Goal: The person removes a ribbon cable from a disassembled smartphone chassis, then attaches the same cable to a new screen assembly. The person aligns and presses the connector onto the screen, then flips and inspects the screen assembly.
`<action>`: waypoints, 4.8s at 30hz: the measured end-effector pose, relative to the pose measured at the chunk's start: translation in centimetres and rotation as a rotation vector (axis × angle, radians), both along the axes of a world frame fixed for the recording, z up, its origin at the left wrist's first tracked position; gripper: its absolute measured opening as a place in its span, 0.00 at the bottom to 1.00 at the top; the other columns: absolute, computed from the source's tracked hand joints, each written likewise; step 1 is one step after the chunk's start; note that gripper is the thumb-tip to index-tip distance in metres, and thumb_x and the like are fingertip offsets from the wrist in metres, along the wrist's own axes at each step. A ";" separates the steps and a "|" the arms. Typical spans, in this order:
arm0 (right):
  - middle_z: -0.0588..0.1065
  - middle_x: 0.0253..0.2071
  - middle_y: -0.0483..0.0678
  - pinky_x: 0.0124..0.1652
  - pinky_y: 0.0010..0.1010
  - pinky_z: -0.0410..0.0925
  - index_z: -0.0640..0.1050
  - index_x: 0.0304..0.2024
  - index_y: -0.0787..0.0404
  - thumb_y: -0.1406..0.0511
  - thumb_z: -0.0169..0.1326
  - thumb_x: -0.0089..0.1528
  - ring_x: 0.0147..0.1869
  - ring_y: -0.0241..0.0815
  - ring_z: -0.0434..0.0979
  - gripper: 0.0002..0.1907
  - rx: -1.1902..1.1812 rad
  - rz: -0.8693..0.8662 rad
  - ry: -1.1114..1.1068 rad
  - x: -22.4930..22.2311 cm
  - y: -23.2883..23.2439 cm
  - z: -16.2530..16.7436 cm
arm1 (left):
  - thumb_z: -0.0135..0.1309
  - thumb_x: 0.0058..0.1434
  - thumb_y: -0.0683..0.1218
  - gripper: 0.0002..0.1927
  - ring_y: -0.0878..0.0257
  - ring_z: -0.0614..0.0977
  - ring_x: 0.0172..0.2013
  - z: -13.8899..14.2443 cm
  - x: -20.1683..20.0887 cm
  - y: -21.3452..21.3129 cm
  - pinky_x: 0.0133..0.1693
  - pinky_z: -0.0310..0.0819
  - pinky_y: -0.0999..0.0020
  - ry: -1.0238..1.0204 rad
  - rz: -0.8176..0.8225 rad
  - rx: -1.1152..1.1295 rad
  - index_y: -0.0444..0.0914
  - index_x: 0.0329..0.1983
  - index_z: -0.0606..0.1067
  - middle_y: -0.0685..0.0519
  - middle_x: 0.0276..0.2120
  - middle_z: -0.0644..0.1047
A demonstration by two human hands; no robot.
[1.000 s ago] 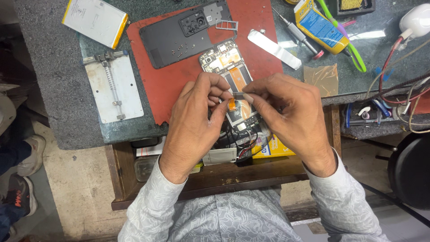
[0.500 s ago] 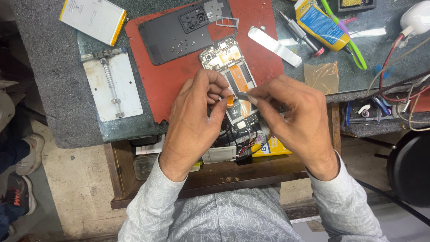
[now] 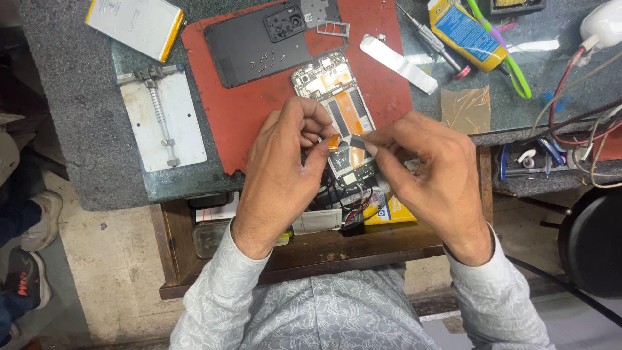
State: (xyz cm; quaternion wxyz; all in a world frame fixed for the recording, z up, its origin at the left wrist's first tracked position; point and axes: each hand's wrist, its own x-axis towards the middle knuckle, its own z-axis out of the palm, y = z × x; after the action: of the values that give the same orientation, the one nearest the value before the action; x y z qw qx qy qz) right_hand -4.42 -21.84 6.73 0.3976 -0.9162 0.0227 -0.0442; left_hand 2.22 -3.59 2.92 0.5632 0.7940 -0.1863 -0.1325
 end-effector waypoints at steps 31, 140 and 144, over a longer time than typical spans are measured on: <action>0.75 0.35 0.50 0.35 0.28 0.71 0.83 0.50 0.62 0.76 0.59 0.64 0.35 0.38 0.80 0.13 -0.072 -0.106 -0.129 -0.5 1.6 -1.3 | 0.52 0.59 0.27 0.17 0.62 0.82 0.42 -0.5 -0.2 -0.5 0.44 0.82 0.67 -0.032 -0.062 -0.095 0.34 0.46 0.65 0.51 0.38 0.74; 0.76 0.43 0.52 0.36 0.25 0.70 0.60 0.46 0.65 0.78 0.63 0.66 0.41 0.40 0.74 0.22 -0.134 0.057 -0.286 -0.3 1.3 -3.8 | 0.62 0.65 0.39 0.31 0.65 0.90 0.34 -1.8 0.3 -0.8 0.35 0.85 0.72 0.008 0.034 -0.173 0.39 0.65 0.59 0.54 0.34 0.85; 0.76 0.44 0.53 0.37 0.33 0.67 0.61 0.45 0.65 0.80 0.61 0.65 0.39 0.45 0.73 0.21 -0.216 0.086 -0.289 -0.2 1.4 -3.7 | 0.62 0.65 0.39 0.32 0.64 0.90 0.35 -1.9 0.3 -0.9 0.36 0.86 0.72 0.005 0.034 -0.189 0.39 0.66 0.58 0.54 0.34 0.85</action>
State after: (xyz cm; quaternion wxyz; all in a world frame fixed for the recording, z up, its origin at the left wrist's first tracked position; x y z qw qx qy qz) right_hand -4.63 -20.43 3.08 0.2974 -0.9378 -0.0790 -0.1605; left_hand 2.53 -4.50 1.03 0.6382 0.7401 -0.1830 -0.1068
